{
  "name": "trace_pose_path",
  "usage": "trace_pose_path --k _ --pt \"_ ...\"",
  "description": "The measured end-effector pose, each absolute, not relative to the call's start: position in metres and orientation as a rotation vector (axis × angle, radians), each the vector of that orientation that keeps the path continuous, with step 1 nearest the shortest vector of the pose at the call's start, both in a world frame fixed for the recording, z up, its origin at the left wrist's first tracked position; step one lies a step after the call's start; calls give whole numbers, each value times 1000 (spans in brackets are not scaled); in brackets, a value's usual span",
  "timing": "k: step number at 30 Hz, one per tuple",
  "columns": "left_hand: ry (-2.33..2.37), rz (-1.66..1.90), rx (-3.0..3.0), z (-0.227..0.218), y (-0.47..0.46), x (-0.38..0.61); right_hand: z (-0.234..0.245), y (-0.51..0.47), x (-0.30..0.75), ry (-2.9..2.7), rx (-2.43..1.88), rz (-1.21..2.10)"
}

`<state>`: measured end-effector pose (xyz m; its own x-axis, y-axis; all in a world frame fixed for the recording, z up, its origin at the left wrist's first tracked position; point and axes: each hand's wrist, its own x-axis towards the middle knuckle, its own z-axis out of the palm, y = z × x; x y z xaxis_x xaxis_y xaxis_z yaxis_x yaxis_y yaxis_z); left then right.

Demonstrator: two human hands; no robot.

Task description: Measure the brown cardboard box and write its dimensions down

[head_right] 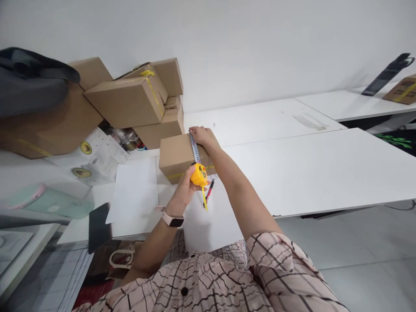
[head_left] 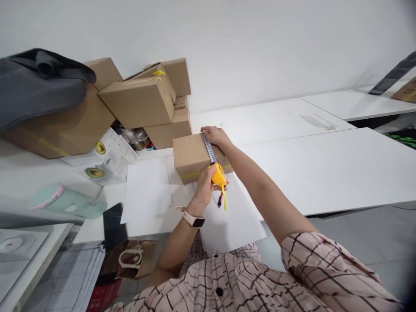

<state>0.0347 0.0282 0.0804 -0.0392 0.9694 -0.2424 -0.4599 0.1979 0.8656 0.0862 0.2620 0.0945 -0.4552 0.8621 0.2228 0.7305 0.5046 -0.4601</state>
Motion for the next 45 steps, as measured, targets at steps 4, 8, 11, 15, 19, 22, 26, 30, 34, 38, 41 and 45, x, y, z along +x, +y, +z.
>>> trace_pose_path --k 4,8,11,15,19,22,26,30,34,38,41,45 --pt "1025 1298 641 78 24 39 100 256 82 -2399 -1343 337" --pt "1006 1295 624 72 18 39 98 254 82 -2373 -1329 324" --pt "1000 1295 621 69 20 41 94 255 81 -2354 -1325 300" --pt "1015 1291 640 71 24 41 94 259 80 -2350 -1294 340" --pt "1037 1307 779 75 4 21 101 258 103 -2103 -1146 602" --pt "1179 1449 933 68 -21 -9 97 244 144 -1775 -1105 664" --pt "1445 1589 991 51 -30 -49 67 203 194 -1614 -1389 702" --pt "1468 1551 961 54 -13 -69 50 170 206 -1776 -1393 816" --pt "1403 1550 1048 82 3 -78 74 171 199 -1867 -1331 643" --pt "1383 1549 1140 109 22 -87 103 196 186 -1873 -1363 331" --pt "1373 1548 1138 118 40 -91 110 217 171 -1902 -1342 122" --pt "1363 1662 1139 120 48 -75 113 234 150 -2074 -1258 23"
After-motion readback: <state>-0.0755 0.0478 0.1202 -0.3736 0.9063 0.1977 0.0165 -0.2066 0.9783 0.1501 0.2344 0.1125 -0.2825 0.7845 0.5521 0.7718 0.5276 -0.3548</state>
